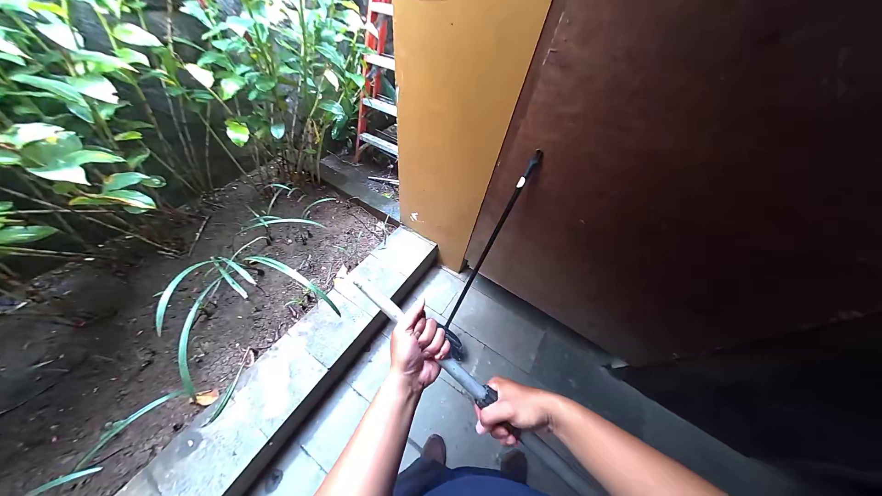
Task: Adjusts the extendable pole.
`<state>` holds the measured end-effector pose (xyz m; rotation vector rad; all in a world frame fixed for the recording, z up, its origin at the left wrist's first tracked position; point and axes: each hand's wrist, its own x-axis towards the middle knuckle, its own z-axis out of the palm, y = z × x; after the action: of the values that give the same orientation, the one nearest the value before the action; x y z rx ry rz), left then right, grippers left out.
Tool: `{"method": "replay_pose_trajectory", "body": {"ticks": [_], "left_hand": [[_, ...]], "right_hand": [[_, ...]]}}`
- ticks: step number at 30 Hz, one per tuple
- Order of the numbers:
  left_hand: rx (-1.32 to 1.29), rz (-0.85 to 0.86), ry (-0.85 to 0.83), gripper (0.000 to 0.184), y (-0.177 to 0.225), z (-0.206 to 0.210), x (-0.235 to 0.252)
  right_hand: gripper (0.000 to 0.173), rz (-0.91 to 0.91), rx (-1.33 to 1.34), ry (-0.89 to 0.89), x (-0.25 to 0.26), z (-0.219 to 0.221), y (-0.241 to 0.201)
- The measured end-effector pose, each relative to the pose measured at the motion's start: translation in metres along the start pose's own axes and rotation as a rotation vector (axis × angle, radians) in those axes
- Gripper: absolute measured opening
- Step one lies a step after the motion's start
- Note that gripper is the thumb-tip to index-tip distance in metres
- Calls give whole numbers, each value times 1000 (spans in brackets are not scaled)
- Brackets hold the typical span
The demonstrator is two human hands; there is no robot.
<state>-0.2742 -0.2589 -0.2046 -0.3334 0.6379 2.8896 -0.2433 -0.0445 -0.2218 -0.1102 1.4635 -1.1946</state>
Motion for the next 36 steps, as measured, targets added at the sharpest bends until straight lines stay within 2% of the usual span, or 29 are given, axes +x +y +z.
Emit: {"method": "replay_pose_trajectory", "body": {"ticks": [2,4,6,9,11,12,15,16,21,24,27,28,30,33,36], "left_hand": [[-52,10,-263,59,16,17,-10],[-109,13,-438,56,31,36,-20],[-143,16,-543,58,45,56,-26],[-159,27,-668,60,57,72,-28],[-140,51,-693,62,59,77,-27],[-123,66,-652,64,60,78,-24],[-63,113,-350,65,57,77,-7],[-42,118,-255,65,55,76,0],[52,118,80,62,45,75,24],[64,107,149,61,43,69,33],[115,138,243,57,42,73,33],[139,157,254,54,42,74,31],[189,169,182,53,45,76,28],[167,141,-89,57,51,73,31],[-7,130,-392,57,49,74,32]], "right_hand": [[8,-48,51,-134,-22,5,-20],[5,-99,100,-225,-40,13,-36],[3,-156,176,-328,-53,16,-47],[9,-210,346,-570,-57,17,-48],[11,-232,414,-665,-55,18,-48],[11,-239,364,-599,-55,16,-53],[15,-137,1,-98,-53,12,-74],[16,-84,-59,17,-48,12,-77],[23,62,-300,468,-26,16,-76],[29,77,-431,601,-16,18,-73],[35,16,-636,746,-19,26,-75],[38,5,-654,766,-19,30,-75],[38,-11,-519,706,-21,29,-80],[21,-61,-196,405,-34,14,-89],[11,-101,-37,120,-52,1,-96]]}}
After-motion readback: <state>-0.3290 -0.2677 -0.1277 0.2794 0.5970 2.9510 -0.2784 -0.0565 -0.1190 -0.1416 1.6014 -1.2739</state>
